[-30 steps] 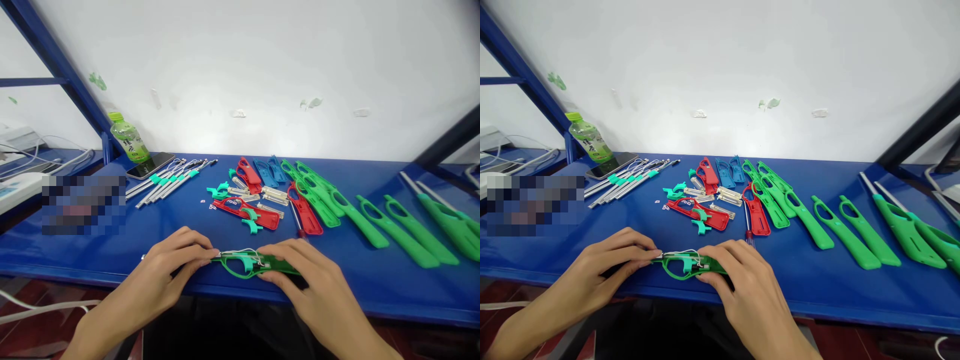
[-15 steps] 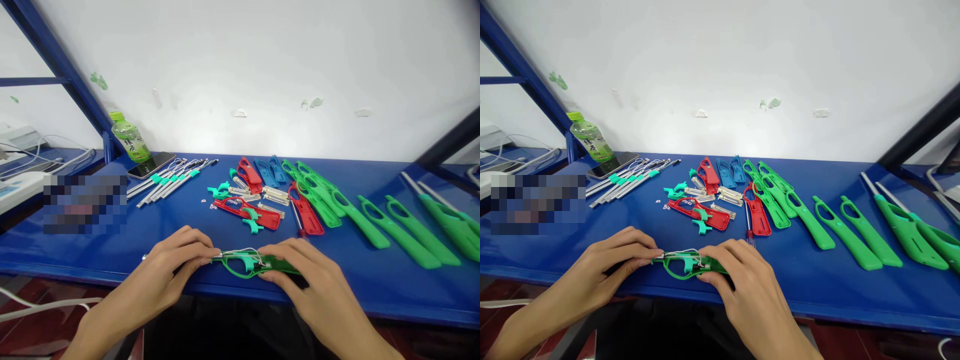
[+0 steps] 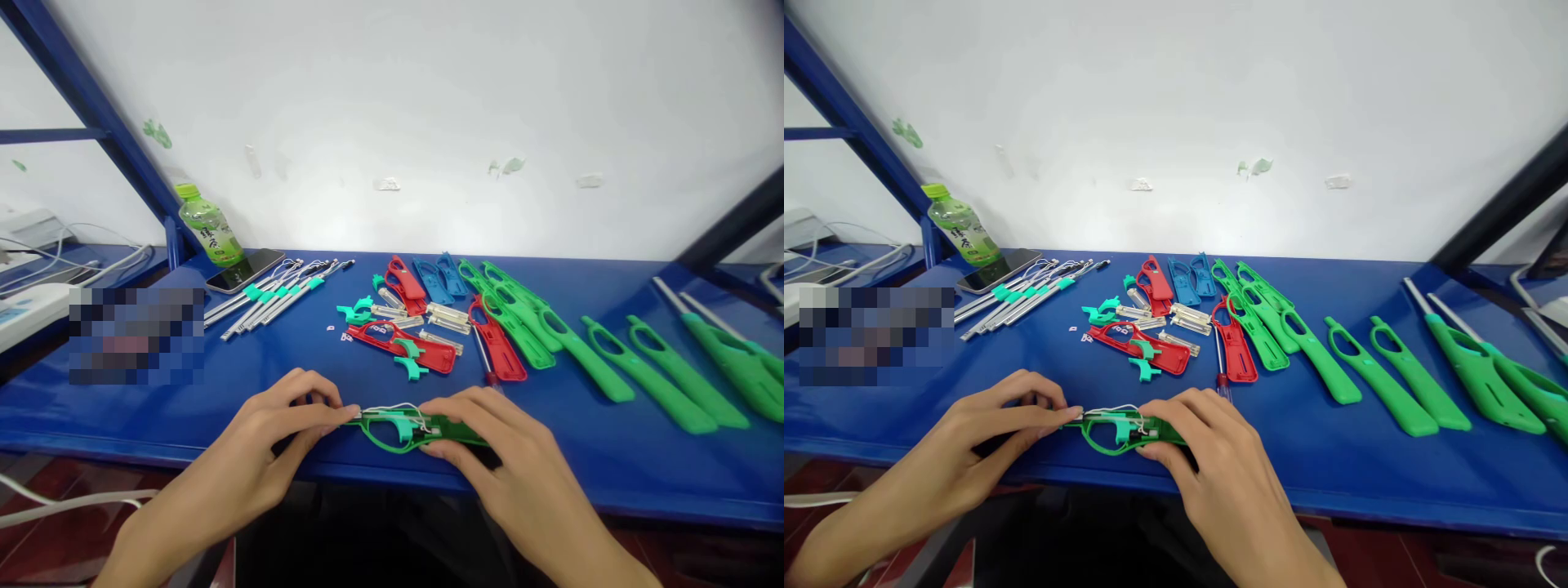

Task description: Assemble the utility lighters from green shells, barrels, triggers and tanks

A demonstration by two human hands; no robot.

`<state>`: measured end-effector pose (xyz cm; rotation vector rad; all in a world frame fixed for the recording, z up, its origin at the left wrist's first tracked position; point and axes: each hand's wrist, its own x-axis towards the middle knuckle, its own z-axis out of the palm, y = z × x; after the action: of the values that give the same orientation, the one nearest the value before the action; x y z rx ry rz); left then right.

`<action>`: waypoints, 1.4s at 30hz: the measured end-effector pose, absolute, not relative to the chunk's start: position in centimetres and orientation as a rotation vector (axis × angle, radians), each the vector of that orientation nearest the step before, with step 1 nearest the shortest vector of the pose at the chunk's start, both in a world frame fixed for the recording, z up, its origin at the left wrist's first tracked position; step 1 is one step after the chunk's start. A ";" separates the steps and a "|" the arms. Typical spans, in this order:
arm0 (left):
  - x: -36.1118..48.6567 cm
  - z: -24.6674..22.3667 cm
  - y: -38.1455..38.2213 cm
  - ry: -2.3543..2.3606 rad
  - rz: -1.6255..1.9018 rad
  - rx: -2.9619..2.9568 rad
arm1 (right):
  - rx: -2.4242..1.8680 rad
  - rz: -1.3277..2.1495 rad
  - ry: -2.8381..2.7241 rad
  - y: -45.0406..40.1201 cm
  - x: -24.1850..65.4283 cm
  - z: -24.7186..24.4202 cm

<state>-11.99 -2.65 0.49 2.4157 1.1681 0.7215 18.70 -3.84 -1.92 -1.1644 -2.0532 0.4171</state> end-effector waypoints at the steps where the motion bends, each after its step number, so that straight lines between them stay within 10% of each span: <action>1: -12.0 0.5 -2.7 1.176 0.711 2.418 | -1.159 0.416 -2.054 -3.9 18.7 -1.9; 42: -12.8 1.5 -2.9 1.182 0.523 2.518 | -1.143 0.467 -2.030 -3.9 18.6 -2.1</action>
<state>-12.85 -2.85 1.46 2.5178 1.1818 0.5232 18.65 -3.87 -2.05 -1.1433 -2.0296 0.4667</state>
